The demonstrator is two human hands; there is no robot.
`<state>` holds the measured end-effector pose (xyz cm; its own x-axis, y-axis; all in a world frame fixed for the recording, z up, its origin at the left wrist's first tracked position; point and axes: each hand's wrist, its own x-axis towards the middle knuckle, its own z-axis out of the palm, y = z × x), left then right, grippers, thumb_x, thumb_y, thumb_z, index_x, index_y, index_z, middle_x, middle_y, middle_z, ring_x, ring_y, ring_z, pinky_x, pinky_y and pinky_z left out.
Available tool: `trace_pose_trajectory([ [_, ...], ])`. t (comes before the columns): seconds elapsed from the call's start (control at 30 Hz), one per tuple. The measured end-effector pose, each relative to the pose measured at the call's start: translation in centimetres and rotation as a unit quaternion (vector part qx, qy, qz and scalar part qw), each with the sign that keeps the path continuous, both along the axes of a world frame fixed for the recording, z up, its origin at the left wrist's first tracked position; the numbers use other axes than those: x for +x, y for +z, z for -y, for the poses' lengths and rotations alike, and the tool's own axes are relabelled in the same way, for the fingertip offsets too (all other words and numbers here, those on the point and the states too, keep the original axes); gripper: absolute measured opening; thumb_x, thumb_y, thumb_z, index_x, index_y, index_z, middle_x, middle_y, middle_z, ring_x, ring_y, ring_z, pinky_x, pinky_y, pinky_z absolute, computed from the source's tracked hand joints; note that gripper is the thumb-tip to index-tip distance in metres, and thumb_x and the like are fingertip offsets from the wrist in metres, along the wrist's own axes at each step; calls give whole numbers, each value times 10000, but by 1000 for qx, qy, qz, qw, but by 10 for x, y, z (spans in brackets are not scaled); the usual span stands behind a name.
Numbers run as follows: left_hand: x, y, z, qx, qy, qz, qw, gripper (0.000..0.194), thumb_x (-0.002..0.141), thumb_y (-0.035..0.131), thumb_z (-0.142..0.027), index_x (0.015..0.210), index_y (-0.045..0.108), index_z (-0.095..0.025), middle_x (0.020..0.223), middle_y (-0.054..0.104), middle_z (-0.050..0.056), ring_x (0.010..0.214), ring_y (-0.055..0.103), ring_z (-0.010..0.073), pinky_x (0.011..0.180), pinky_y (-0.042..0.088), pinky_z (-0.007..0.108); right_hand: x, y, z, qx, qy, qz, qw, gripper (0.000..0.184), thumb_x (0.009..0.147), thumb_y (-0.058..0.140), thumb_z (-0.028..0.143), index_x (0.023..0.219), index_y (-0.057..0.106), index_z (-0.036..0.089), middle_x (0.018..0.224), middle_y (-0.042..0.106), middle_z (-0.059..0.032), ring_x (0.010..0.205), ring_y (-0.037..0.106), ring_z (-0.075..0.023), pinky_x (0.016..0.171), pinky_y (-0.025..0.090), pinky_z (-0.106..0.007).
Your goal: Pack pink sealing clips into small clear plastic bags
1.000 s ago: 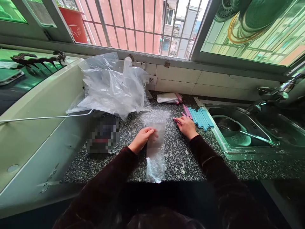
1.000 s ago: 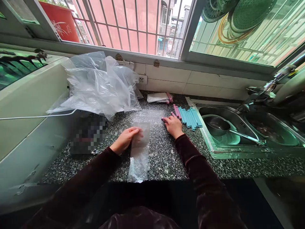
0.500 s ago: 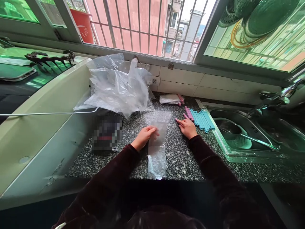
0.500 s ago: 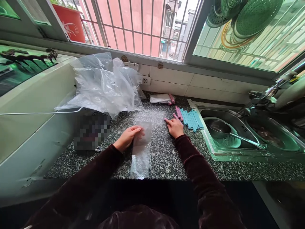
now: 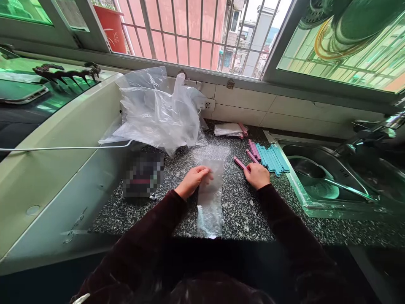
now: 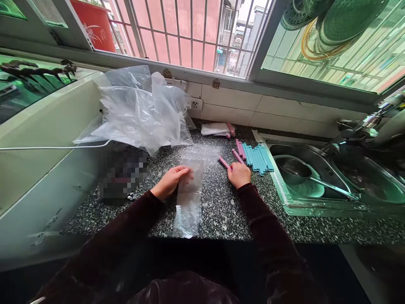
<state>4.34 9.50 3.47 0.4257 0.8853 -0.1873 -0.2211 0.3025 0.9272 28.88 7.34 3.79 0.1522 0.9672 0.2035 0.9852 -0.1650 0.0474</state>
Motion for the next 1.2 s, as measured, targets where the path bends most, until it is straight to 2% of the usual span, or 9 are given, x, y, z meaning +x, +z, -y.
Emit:
trace_pose_trajectory([
  [0.2,1,1,0,-7,6,-15,1000,268,626,678,-363,708,611,-117,574,622,23,500,519,96,490,393,208,-2,0,3,108,65,-34,991,176,805,508,288,783,622,156,784,656,-77,767,560,-196,659,353,-277],
  [0.33,1,3,1,-11,12,-20,1000,285,631,670,-371,750,611,-119,571,622,14,474,500,88,485,382,207,-9,6,9,172,133,-68,974,193,833,483,305,813,613,164,778,643,-64,755,545,-191,692,372,-282],
  [0.5,3,1,1,-12,17,-20,1000,309,626,673,-376,789,600,-123,562,621,8,463,488,87,477,363,205,-23,16,17,214,202,-104,950,208,867,456,313,838,609,175,776,629,-61,760,541,-190,704,401,-293],
  [0.7,6,-4,2,19,-5,-46,999,282,629,677,-380,718,585,-128,565,615,7,466,459,78,495,339,210,-40,17,24,229,277,-119,926,181,873,468,287,837,612,184,784,626,-52,740,532,-173,697,414,-291],
  [0.93,4,-4,4,67,-34,-51,996,326,615,690,-433,657,600,-122,613,611,19,528,470,90,540,349,218,-52,11,28,227,332,-125,907,141,863,501,265,848,608,173,781,629,-52,744,522,-169,690,410,-288],
  [1.07,4,-3,4,68,-52,-52,995,328,602,693,-434,631,600,-120,609,605,23,537,475,98,549,359,226,-55,6,28,222,346,-122,903,134,864,502,258,845,610,181,778,635,-46,733,517,-162,685,407,-284],
  [1.2,4,-1,6,70,-77,-57,993,237,603,686,-347,655,627,-123,629,618,22,556,485,107,579,375,236,-55,2,27,222,353,-118,901,134,865,503,255,851,613,181,780,638,-47,729,513,-162,680,409,-281],
])
